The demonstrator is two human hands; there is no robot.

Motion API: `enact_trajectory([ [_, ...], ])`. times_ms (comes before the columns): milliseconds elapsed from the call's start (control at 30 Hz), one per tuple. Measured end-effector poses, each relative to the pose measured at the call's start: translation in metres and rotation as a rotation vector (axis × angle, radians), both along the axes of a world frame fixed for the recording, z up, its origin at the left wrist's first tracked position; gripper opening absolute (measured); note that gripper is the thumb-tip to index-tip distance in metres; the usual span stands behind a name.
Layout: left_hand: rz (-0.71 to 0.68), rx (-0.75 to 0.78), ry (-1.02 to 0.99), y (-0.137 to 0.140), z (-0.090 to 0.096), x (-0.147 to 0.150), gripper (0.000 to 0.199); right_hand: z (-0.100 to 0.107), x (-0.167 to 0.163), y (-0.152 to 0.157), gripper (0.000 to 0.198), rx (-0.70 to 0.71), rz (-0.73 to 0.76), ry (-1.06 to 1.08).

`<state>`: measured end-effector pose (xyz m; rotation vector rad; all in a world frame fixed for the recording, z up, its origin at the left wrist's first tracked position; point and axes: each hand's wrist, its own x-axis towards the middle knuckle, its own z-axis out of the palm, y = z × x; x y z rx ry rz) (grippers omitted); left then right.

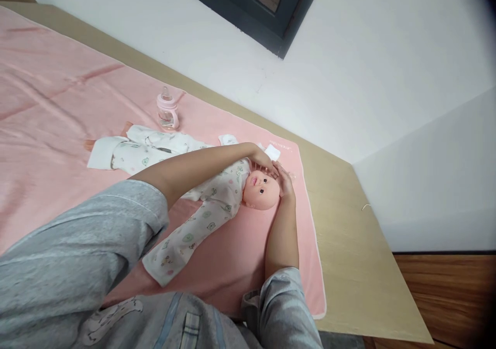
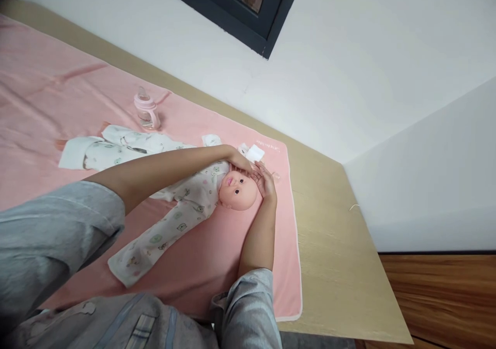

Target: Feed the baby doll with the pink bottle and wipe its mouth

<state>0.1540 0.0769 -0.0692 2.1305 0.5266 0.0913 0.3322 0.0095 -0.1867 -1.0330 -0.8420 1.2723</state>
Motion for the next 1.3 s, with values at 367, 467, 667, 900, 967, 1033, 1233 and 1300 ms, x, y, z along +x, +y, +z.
enact_trajectory([
  [367,0.045,0.337,0.151,0.028,0.057,-0.076,0.042,0.027,-0.002,-0.007,0.036,0.150,-0.149,0.022],
  [467,0.088,0.429,0.129,0.013,0.056,-0.094,0.054,0.054,-0.001,-0.017,0.035,0.277,-0.239,-0.015],
  [667,0.042,0.433,-0.228,-0.031,0.049,-0.107,0.067,0.116,-0.029,-0.043,0.034,0.260,-0.108,-0.298],
  [900,0.004,0.257,-0.404,-0.057,0.050,-0.128,0.064,0.152,-0.076,-0.069,0.029,0.308,0.176,-0.477],
  [967,-0.053,0.188,-0.403,-0.058,0.049,-0.137,0.064,0.158,-0.085,-0.076,0.027,0.319,0.245,-0.525],
  [1033,-0.067,0.141,-0.381,-0.059,0.049,-0.144,0.061,0.162,-0.092,-0.080,0.024,0.334,0.300,-0.565],
  [1233,-0.056,0.051,-0.308,-0.069,0.053,-0.152,0.039,0.166,-0.103,-0.089,0.018,0.368,0.341,-0.636],
  [1300,-0.065,0.053,-0.304,-0.071,0.056,-0.153,0.030,0.167,-0.104,-0.091,0.018,0.375,0.338,-0.646],
])
